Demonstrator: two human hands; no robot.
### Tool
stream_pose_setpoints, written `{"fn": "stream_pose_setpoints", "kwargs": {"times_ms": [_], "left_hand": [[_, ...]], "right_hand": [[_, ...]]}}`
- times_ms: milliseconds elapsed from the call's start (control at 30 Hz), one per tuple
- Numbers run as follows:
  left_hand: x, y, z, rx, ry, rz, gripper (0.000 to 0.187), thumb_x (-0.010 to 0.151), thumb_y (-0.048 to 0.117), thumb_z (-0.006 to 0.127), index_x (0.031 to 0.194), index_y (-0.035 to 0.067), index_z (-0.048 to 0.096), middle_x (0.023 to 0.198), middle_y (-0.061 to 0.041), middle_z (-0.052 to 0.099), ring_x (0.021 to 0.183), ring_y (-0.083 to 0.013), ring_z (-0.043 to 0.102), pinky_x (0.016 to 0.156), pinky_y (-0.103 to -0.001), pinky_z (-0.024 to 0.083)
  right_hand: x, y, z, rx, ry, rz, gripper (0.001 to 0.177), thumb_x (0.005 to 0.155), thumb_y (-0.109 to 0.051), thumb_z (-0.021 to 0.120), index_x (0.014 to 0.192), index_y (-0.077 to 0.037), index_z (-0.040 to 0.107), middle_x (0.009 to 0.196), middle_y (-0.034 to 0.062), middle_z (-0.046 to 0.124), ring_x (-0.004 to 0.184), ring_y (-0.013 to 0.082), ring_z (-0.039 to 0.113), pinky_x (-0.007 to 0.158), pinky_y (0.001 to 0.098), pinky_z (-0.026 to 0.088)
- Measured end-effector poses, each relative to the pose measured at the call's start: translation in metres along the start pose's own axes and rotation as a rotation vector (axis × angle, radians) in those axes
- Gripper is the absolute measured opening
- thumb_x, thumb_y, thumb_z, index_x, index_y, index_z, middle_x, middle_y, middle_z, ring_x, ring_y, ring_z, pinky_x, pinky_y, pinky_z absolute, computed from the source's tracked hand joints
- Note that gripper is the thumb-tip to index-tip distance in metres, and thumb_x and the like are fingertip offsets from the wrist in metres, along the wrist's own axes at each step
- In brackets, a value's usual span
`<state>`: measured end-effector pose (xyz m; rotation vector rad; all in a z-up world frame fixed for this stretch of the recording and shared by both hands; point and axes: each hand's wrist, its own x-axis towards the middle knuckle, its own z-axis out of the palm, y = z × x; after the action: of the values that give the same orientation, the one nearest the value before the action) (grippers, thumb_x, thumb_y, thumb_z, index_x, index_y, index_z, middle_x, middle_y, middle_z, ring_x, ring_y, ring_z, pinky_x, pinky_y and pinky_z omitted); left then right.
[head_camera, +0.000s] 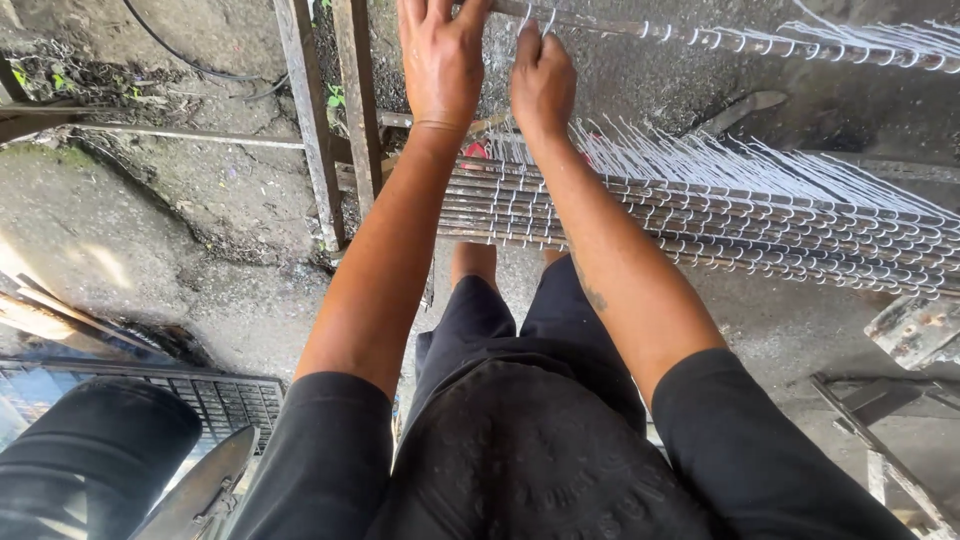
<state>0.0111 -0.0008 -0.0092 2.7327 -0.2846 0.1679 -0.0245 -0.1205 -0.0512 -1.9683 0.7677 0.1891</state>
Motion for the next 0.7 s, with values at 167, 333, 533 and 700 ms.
{"fn": "stream_pose_setpoints", "kwargs": {"times_ms": [167,333,533,700], "left_hand": [[0.000,-0.001,0.000,0.053,-0.026,0.006,0.052,0.085,-0.016,0.065,0.127,0.015,0.066,0.131,-0.016,0.059,0.125,-0.0426,0.053,0.109,-0.057,0.047],[0.001,0.002,-0.012,-0.032,-0.130,-0.018,0.041,0.108,0.004,0.045,0.145,0.018,0.057,0.149,-0.019,0.046,0.141,-0.0478,0.034,0.119,-0.066,0.035],[0.005,-0.001,-0.011,-0.150,0.056,0.051,0.018,0.107,0.022,0.055,0.111,0.014,0.070,0.121,-0.012,0.054,0.119,-0.0375,0.050,0.102,-0.060,0.052],[0.002,0.000,-0.002,-0.132,0.026,0.005,0.022,0.108,0.022,0.053,0.118,0.015,0.072,0.137,-0.013,0.052,0.133,-0.0454,0.041,0.113,-0.068,0.038]], "right_hand": [[0.020,0.009,0.010,-0.023,-0.032,0.014,0.039,0.099,-0.027,0.043,0.063,-0.016,0.055,0.054,-0.0039,0.047,0.046,0.0105,0.040,0.042,0.0342,0.027],[-0.002,0.007,-0.050,-0.050,-0.192,0.158,0.050,0.103,-0.029,0.049,0.150,-0.011,0.044,0.133,0.0138,0.070,0.070,0.0137,0.080,0.061,0.0291,0.066],[0.007,0.001,-0.106,0.507,0.120,0.373,0.036,0.105,-0.015,0.047,0.141,-0.008,0.044,0.106,0.0115,0.074,0.086,0.0187,0.076,0.070,0.0255,0.068],[0.026,0.041,-0.077,0.486,-0.089,0.165,0.019,0.104,-0.017,0.047,0.103,-0.013,0.065,0.076,0.0028,0.067,0.058,0.0094,0.056,0.047,0.0208,0.044]]}}
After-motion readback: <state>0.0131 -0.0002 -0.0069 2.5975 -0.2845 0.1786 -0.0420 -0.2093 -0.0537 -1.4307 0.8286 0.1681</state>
